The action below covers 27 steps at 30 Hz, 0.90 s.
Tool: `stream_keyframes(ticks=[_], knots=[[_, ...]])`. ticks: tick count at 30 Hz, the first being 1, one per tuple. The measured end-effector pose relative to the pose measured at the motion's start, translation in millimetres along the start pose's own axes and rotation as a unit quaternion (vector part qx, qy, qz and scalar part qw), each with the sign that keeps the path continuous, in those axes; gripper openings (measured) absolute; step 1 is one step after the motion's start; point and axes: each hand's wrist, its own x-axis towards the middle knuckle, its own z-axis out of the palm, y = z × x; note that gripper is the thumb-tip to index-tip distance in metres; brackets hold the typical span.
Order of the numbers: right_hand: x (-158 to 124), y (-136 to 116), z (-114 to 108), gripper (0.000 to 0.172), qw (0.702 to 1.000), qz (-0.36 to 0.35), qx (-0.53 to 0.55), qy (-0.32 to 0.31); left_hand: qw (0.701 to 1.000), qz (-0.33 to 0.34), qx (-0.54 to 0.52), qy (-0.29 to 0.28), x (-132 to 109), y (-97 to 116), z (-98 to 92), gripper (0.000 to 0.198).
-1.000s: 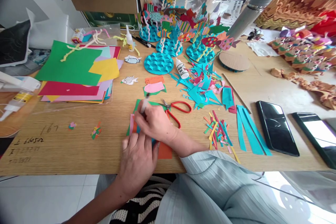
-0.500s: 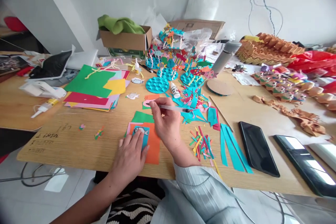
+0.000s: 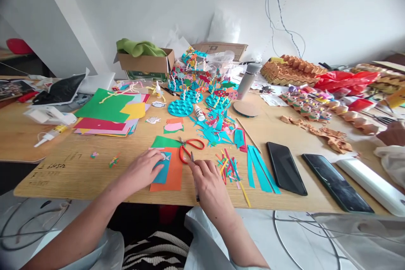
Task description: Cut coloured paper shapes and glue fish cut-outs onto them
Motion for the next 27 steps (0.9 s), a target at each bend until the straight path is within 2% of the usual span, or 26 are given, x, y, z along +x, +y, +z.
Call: stream_keyframes(ticks=[6, 11, 15, 18, 22, 25, 27], knots=[[-3, 9, 7, 0.05, 0.992, 0.052, -0.118, -0.003, 1.0, 0.002, -0.019, 0.005, 2, -4, 2.0, 0.019], [6, 12, 14, 0.038, 0.985, 0.074, -0.154, -0.028, 0.997, 0.006, -0.075, 0.03, -1, -11, -2.0, 0.021], [9, 15, 10, 0.045, 0.983, 0.081, -0.158, -0.055, 0.993, -0.017, -0.094, 0.069, 0, -25, -3.6, 0.017], [14, 16, 1, 0.044, 0.986, 0.075, -0.137, -0.056, 0.991, -0.031, -0.089, 0.097, 3, -32, -0.8, 0.014], [38, 5, -7, 0.026, 0.997, 0.019, -0.035, -0.067, 0.988, -0.039, -0.087, 0.119, 4, -29, 6.6, 0.01], [67, -8, 0, 0.015, 0.993, -0.02, 0.043, -0.112, 0.986, -0.047, -0.084, 0.136, -2, -21, 13.1, 0.008], [86, -13, 10, 0.011, 0.989, -0.023, 0.037, -0.144, 0.983, -0.043, -0.083, 0.156, -9, -16, 17.9, 0.008]])
